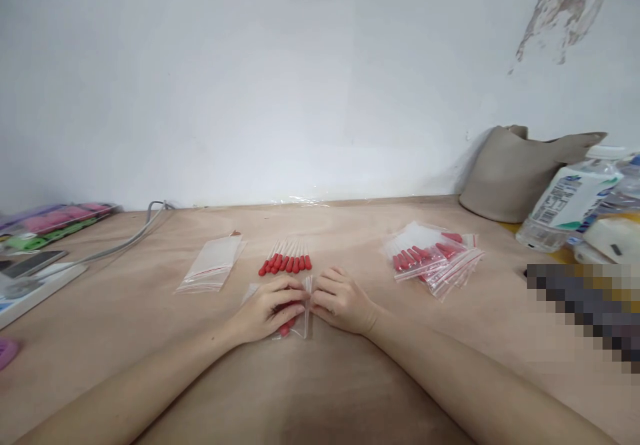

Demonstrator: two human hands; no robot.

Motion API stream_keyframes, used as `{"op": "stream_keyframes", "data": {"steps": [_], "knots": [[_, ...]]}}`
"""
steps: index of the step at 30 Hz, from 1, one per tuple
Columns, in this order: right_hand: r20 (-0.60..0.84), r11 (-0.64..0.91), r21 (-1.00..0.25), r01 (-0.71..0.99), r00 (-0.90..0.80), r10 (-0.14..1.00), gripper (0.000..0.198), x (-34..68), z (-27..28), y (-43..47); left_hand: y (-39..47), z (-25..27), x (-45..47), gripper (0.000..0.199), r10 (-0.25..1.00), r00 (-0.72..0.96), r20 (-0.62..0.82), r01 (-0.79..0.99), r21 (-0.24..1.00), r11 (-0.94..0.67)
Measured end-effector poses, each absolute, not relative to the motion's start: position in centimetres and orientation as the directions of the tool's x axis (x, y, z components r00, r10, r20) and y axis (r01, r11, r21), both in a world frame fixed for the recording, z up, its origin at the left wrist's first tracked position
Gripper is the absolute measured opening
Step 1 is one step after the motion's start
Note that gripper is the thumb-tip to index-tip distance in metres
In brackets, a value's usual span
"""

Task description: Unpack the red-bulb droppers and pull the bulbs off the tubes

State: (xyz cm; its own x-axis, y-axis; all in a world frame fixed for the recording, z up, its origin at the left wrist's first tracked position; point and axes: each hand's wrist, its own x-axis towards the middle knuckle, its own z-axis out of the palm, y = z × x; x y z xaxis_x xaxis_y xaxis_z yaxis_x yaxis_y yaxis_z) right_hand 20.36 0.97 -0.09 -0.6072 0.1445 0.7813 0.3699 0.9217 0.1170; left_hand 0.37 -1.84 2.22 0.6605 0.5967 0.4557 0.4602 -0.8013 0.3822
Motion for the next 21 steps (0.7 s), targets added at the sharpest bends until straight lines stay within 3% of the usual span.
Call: {"op": "stream_keyframes", "data": {"steps": [7, 21], "knots": [[0.783, 0.941, 0.098, 0.325, -0.609, 0.129, 0.01, 20.59, -0.04, 0.65, -1.97, 2.15, 0.41, 0.022, 0.617, 0.653, 0.44, 0.467, 0.408, -0.785], [0.776, 0.942, 0.106, 0.318, -0.619, 0.121, 0.013, 20.65, -0.09, 0.58, -1.93, 2.02, 0.41, 0.022, 0.625, 0.645, 0.439, 0.472, 0.415, -0.778]]}}
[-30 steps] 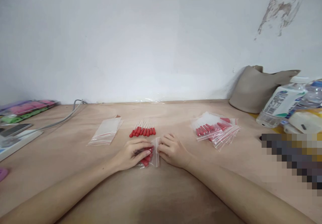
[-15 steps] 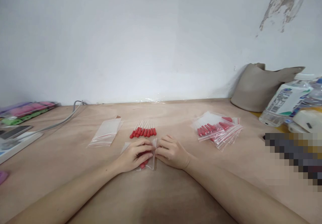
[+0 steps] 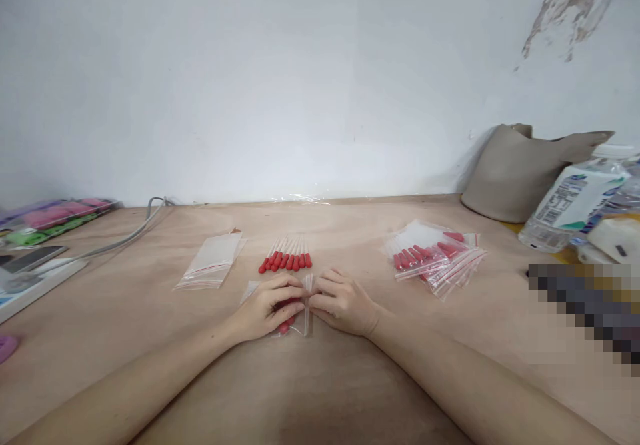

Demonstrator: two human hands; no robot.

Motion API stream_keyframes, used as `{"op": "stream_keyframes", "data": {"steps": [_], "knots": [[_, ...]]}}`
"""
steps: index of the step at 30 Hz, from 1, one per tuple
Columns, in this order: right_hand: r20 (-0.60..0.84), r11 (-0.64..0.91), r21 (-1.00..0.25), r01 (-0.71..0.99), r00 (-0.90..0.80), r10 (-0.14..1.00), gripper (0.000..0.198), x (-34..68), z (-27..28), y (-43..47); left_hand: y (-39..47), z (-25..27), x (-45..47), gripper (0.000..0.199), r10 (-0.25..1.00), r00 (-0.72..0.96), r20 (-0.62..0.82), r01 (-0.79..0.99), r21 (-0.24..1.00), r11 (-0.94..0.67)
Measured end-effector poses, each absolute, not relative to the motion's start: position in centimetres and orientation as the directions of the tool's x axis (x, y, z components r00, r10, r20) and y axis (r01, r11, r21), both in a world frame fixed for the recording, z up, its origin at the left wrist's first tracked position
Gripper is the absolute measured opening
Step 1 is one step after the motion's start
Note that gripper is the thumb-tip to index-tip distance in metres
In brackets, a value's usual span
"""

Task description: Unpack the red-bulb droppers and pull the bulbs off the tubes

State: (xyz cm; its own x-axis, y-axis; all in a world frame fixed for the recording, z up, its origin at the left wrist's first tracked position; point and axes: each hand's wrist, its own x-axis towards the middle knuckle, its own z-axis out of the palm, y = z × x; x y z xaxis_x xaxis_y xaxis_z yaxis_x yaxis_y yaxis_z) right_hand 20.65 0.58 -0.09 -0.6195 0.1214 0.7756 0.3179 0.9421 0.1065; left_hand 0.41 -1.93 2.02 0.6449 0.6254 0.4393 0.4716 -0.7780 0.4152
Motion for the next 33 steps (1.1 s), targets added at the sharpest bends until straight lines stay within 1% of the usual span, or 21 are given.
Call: {"op": "stream_keyframes", "data": {"steps": [5, 13, 19, 22, 29, 33], "knots": [[0.769, 0.938, 0.108, 0.33, -0.626, 0.132, 0.014, 20.66, -0.13, 0.57, -1.98, 2.09, 0.5, 0.022, 0.618, 0.647, 0.448, 0.465, 0.411, -0.784], [0.761, 0.941, 0.13, 0.312, -0.639, 0.106, 0.019, 20.66, 0.19, 0.16, -2.04, 2.06, 0.41, 0.022, 0.622, 0.643, 0.447, 0.471, 0.409, -0.782], [0.759, 0.946, 0.123, 0.301, -0.642, 0.106, 0.014, 20.62, 0.02, 0.19, -2.03, 2.16, 0.35, 0.024, 0.605, 0.672, 0.428, 0.481, 0.369, -0.795], [0.756, 0.945, 0.124, 0.304, -0.646, 0.108, 0.011, 20.63, -0.03, 0.21, -1.96, 2.03, 0.33, 0.023, 0.591, 0.668, 0.452, 0.474, 0.354, -0.806], [0.74, 0.949, 0.126, 0.289, -0.664, 0.104, 0.012, 20.53, 0.28, 0.13, -1.83, 1.39, 0.26, 0.02, 0.555, 0.642, 0.529, 0.439, 0.34, -0.831], [0.71, 0.945, 0.142, 0.295, -0.695, 0.11, 0.016, 20.48, 0.6, 0.03, -1.82, 1.31, 0.17, 0.017, 0.526, 0.644, 0.555, 0.454, 0.277, -0.847]]}}
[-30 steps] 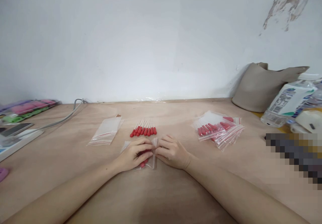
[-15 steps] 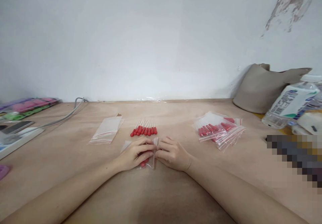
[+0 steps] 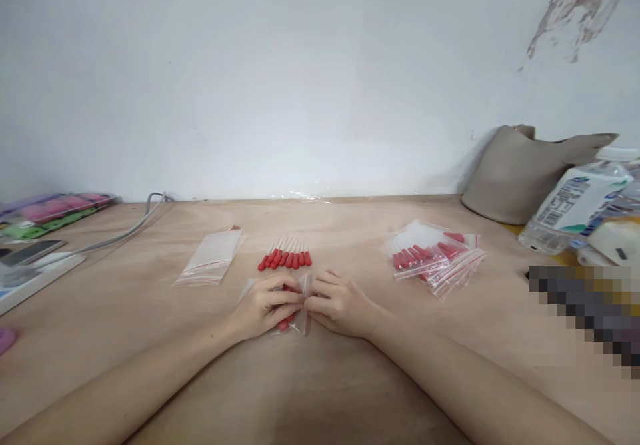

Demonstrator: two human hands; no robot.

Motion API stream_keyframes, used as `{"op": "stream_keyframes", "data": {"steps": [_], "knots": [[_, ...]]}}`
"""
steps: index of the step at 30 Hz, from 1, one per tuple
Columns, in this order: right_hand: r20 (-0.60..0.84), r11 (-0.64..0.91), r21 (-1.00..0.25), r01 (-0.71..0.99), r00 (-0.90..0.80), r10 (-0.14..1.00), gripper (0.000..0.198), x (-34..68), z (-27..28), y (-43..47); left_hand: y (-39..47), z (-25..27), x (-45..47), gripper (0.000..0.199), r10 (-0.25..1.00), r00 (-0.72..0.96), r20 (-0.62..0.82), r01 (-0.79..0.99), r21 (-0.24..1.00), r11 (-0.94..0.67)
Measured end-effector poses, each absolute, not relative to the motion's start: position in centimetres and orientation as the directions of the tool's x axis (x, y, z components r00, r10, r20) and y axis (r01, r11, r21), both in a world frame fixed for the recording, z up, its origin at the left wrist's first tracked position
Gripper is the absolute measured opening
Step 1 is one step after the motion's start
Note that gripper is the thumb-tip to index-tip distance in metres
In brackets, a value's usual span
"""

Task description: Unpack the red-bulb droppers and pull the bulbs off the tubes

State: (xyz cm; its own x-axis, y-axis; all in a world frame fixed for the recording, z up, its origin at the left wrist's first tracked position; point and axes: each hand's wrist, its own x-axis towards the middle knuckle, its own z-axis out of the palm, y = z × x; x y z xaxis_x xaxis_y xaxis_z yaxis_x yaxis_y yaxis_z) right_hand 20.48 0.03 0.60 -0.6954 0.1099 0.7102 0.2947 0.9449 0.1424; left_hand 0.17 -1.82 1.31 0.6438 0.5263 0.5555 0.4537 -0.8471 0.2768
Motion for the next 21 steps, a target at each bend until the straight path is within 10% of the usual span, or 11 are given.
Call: {"op": "stream_keyframes", "data": {"steps": [15, 21], "knots": [[0.605, 0.914, 0.323, 0.246, -0.797, 0.001, 0.033, 20.3, 1.0, 0.1, -1.4, 2.3, 0.2, 0.018, 0.418, 0.788, 0.452, 0.5, -0.073, -0.863], [0.571, 0.922, 0.284, 0.262, -0.819, 0.058, 0.021, 20.8, 0.9, 0.6, -1.2, 2.6, -0.4, 0.021, 0.443, 0.76, 0.474, 0.483, 0.043, -0.874]]}}
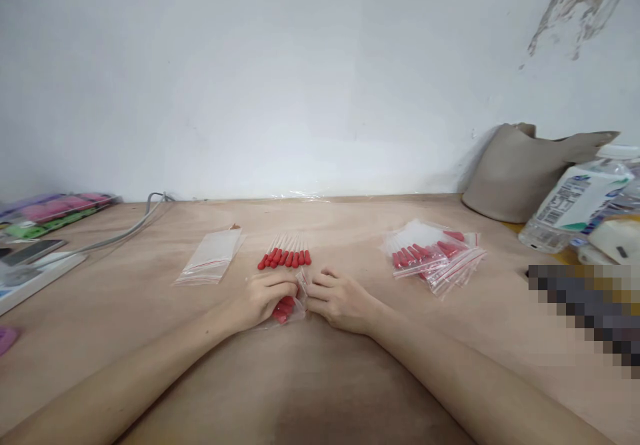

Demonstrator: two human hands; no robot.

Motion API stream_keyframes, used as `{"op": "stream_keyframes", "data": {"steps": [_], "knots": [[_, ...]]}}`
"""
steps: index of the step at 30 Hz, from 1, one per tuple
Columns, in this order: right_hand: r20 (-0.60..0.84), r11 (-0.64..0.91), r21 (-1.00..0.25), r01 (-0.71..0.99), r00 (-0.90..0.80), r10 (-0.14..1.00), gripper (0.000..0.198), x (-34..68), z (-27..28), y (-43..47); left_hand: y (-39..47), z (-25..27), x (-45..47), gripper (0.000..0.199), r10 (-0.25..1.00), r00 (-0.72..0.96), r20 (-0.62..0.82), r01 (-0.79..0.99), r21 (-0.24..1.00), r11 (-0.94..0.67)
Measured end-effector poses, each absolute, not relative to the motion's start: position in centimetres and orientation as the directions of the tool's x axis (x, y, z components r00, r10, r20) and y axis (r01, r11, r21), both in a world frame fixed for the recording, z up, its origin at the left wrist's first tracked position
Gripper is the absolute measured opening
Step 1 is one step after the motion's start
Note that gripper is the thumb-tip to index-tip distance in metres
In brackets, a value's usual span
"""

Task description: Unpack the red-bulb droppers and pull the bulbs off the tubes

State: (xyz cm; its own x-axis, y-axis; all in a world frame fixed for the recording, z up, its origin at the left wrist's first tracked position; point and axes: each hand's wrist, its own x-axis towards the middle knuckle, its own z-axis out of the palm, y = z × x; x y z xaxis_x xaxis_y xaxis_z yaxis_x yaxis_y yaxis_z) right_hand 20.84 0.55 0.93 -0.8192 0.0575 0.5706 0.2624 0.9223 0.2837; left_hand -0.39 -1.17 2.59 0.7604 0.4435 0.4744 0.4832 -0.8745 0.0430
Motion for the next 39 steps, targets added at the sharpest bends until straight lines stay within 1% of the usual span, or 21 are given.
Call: {"op": "stream_keyframes", "data": {"steps": [2, 4, 6, 8, 10, 12, 14, 17, 20, 24, 28, 30, 33, 35, 39], "knots": [[0.527, 0.933, 0.234, 0.273, -0.842, 0.114, 0.017, 21.2, 1.1, 0.5, -1.0, 2.7, -0.8, 0.022, 0.454, 0.726, 0.517, 0.477, 0.099, -0.874], [0.48, 0.943, 0.154, 0.296, -0.856, 0.191, 0.015, 21.6, 1.6, 0.2, -0.9, 2.7, -1.2, 0.023, 0.467, 0.69, 0.553, 0.483, 0.128, -0.866], [0.441, 0.935, 0.013, 0.354, -0.841, 0.312, 0.015, 21.8, 2.2, -0.1, -0.7, 2.6, -1.7, 0.025, 0.482, 0.676, 0.557, 0.504, 0.129, -0.854], [0.394, 0.898, -0.179, 0.401, -0.808, 0.439, 0.02, 21.8, 2.7, -0.5, -0.7, 2.5, -2.0, 0.026, 0.494, 0.688, 0.532, 0.515, 0.121, -0.848], [0.357, 0.834, -0.359, 0.418, -0.764, 0.537, 0.022, 21.5, 2.8, -0.7, -0.8, 2.3, -2.1, 0.024, 0.497, 0.71, 0.498, 0.507, 0.127, -0.852], [0.363, 0.773, -0.483, 0.411, -0.71, 0.604, 0.023, 21.1, 2.5, -0.7, -1.3, 2.1, -2.1, 0.023, 0.53, 0.702, 0.476, 0.511, 0.181, -0.84], [0.379, 0.727, -0.554, 0.406, -0.654, 0.654, 0.018, 20.6, 1.9, -0.6, -2.1, 2.2, -2.1, 0.028, 0.602, 0.662, 0.446, 0.537, 0.278, -0.797], [0.359, 0.695, -0.592, 0.407, -0.639, 0.68, 0.018, 20.2, 1.4, -0.4, -3.2, 2.5, -2.4, 0.038, 0.69, 0.623, 0.369, 0.561, 0.404, -0.723], [0.32, 0.675, -0.602, 0.427, -0.645, 0.694, 0.015, 20.0, 1.5, -0.3, -3.8, 2.7, -2.8, 0.043, 0.707, 0.627, 0.327, 0.561, 0.441, -0.701], [0.271, 0.644, -0.617, 0.452, -0.647, 0.713, 0.02, 19.7, 1.9, -0.2, -3.5, 2.7, -3.0, 0.045, 0.723, 0.604, 0.335, 0.554, 0.476, -0.683], [0.23, 0.565, -0.685, 0.46, -0.599, 0.767, 0.025, 19.5, 1.7, -0.3, -2.7, 2.4, -3.0, 0.046, 0.699, 0.614, 0.368, 0.513, 0.486, -0.707], [0.231, 0.53, -0.746, 0.404, -0.59, 0.774, 0.026, 19.5, 1.3, -0.3, -2.4, 2.2, -3.0, 0.046, 0.69, 0.621, 0.373, 0.506, 0.481, -0.716], [0.248, 0.5, -0.819, 0.282, -0.611, 0.752, 0.029, 19.2, 0.8, -0.3, -2.1, 1.9, -3.1, 0.044, 0.679, 0.631, 0.376, 0.499, 0.474, -0.726], [0.267, 0.502, -0.828, 0.249, -0.612, 0.744, 0.03, 18.8, 0.5, -0.3, -2.1, 1.8, -3.1, 0.043, 0.674, 0.633, 0.381, 0.494, 0.471, -0.731], [0.308, 0.542, -0.793, 0.279, -0.584, 0.751, 0.02, 18.2, 0.4, -0.6, -2.1, 2.0, -3.0, 0.041, 0.678, 0.631, 0.377, 0.5, 0.47, -0.727]]}}
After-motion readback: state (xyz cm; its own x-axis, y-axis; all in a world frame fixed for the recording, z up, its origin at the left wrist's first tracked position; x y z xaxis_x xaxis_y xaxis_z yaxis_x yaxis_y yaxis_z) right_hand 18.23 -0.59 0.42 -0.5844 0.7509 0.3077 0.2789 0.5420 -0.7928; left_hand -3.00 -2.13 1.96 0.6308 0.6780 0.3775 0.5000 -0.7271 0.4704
